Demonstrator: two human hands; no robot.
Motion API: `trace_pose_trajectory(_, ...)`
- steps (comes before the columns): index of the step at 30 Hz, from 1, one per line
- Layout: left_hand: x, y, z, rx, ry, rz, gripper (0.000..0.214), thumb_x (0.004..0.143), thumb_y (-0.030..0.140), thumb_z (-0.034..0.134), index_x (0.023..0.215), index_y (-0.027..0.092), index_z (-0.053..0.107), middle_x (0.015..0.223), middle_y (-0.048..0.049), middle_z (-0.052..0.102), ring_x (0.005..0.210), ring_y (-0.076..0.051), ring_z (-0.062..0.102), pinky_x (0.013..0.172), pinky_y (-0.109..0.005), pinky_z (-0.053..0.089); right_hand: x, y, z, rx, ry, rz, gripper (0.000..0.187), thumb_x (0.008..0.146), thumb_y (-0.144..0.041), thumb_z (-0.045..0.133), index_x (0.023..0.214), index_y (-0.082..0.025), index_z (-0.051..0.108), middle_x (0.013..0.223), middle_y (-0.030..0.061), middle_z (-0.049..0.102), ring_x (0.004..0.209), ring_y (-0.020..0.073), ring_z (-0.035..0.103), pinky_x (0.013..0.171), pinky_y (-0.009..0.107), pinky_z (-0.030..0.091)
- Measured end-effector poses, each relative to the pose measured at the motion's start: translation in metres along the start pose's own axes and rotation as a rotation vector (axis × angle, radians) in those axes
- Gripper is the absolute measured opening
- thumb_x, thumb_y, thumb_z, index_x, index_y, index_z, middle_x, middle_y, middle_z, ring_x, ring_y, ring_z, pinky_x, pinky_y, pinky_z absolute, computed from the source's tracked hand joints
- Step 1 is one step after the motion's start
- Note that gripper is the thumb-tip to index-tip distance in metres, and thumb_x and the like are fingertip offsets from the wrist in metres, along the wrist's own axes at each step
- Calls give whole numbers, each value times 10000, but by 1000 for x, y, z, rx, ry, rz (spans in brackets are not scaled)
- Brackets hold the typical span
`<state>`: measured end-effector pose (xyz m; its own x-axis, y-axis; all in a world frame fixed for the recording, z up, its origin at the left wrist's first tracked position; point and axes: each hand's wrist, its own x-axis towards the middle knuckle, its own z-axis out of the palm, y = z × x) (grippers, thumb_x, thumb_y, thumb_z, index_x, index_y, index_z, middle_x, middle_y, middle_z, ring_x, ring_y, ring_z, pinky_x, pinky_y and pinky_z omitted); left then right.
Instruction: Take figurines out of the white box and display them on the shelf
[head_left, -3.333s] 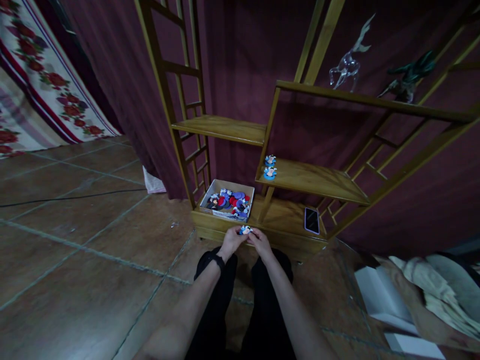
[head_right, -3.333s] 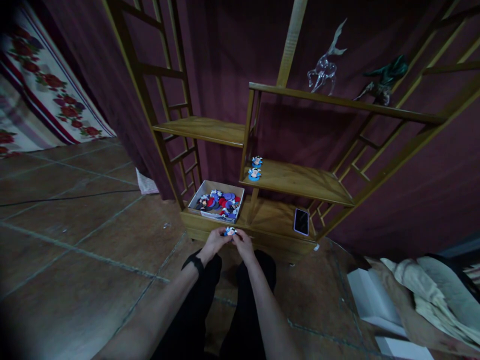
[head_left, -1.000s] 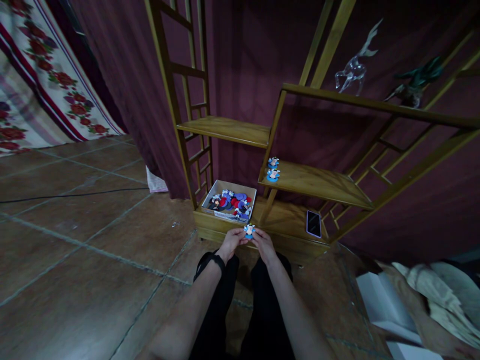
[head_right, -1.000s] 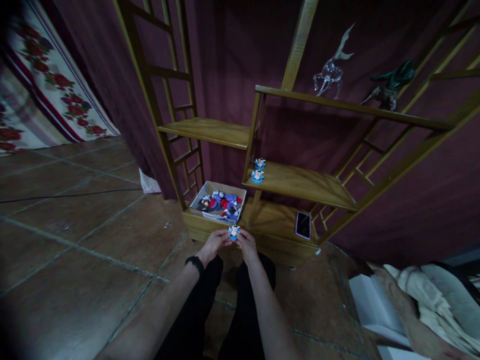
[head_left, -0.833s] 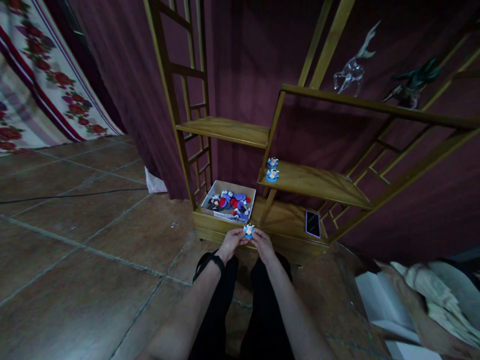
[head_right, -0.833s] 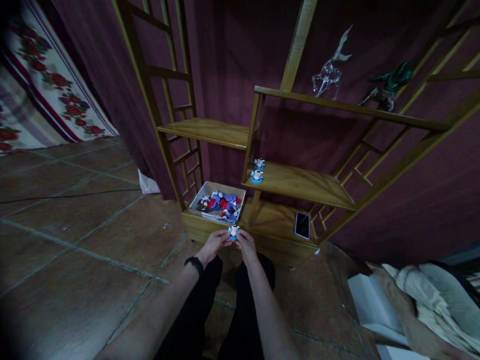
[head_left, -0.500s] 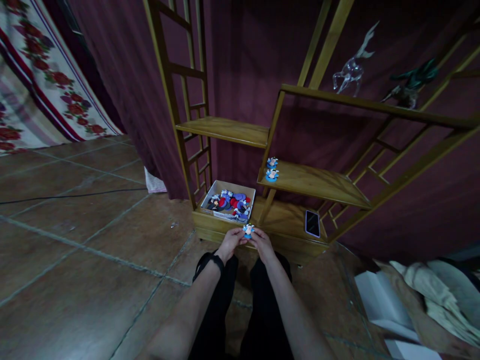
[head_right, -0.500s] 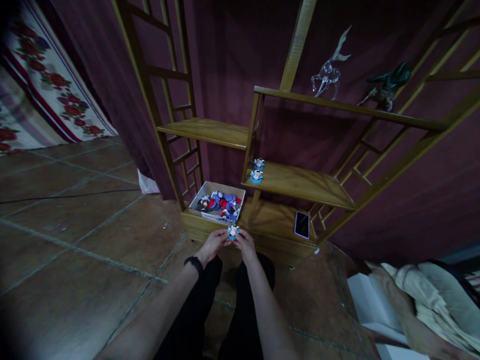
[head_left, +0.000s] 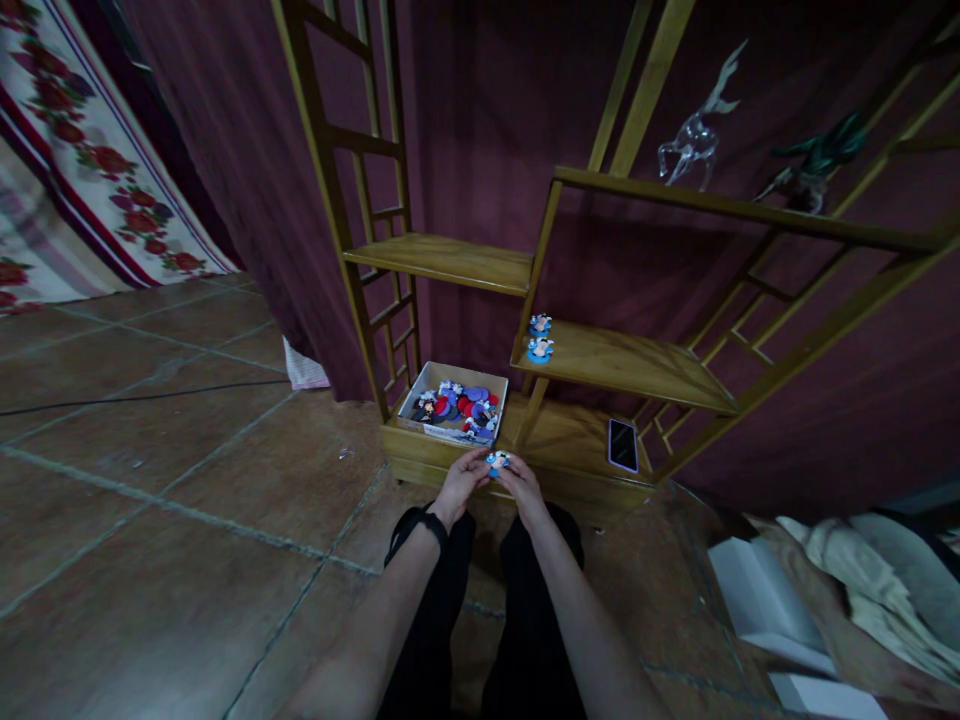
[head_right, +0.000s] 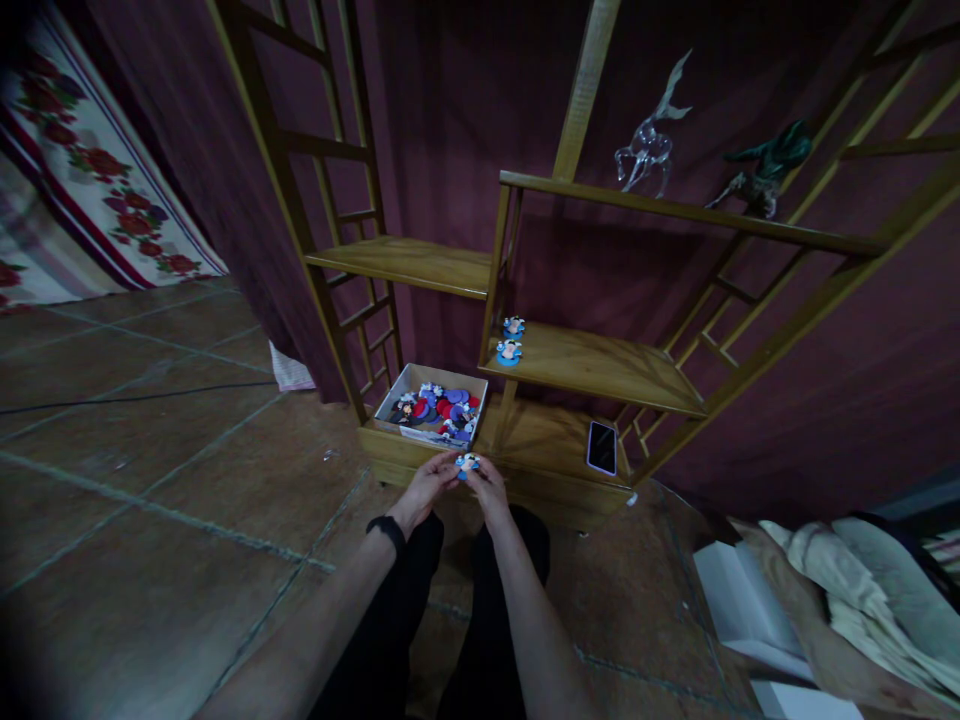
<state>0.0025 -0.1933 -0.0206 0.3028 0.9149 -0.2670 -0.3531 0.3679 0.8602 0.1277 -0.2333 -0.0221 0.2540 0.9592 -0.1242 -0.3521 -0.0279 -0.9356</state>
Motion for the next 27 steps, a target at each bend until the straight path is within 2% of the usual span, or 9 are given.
trace_pose_trajectory(3, 1, -1, -1, -16, 16, -12, 475, 589, 208, 783, 1044, 172, 649, 732, -29, 671, 648, -99, 613, 632, -198, 464, 0, 1, -1, -25, -10, -9, 478, 569, -391, 744, 999, -203, 655, 988, 43, 696, 957, 225, 624, 863, 368, 486)
trace_pose_trajectory(9, 0, 3, 0, -23, -4, -56, 350, 606, 236, 778, 924, 136, 675, 804, -64, 683, 634, -88, 608, 600, -184, 464, -1, 0, -3, 65, 47, 50, 426, 554, -389, 761, 916, -182, 675, 961, 58, 692, 864, 208, 650, 811, 371, 513)
trace_pose_trajectory(13, -4, 7, 1, -34, -25, -67, 278, 639, 260, 760, 873, 132, 680, 756, -51, 678, 595, -74, 594, 591, -181, 463, -1, 1, -2, 32, 89, 24, 439, 562, -420, 755, 920, -179, 677, 946, 58, 691, 797, 188, 657, 768, 362, 528)
trace_pose_trajectory(17, -6, 9, 2, -25, -36, -74, 215, 670, 272, 737, 823, 133, 681, 708, -43, 672, 593, -77, 596, 603, -186, 465, 1, 2, -1, -17, 61, 9, 453, 574, -440, 739, 942, -183, 677, 933, 52, 692, 765, 175, 655, 739, 336, 535)
trace_pose_trajectory(27, -4, 8, -1, 3, -11, -46, 247, 617, 279, 768, 781, 112, 689, 688, -62, 676, 578, -96, 607, 575, -194, 464, 3, 1, -2, -33, 43, 27, 433, 548, -441, 751, 896, -192, 685, 866, 33, 693, 734, 167, 652, 701, 311, 537)
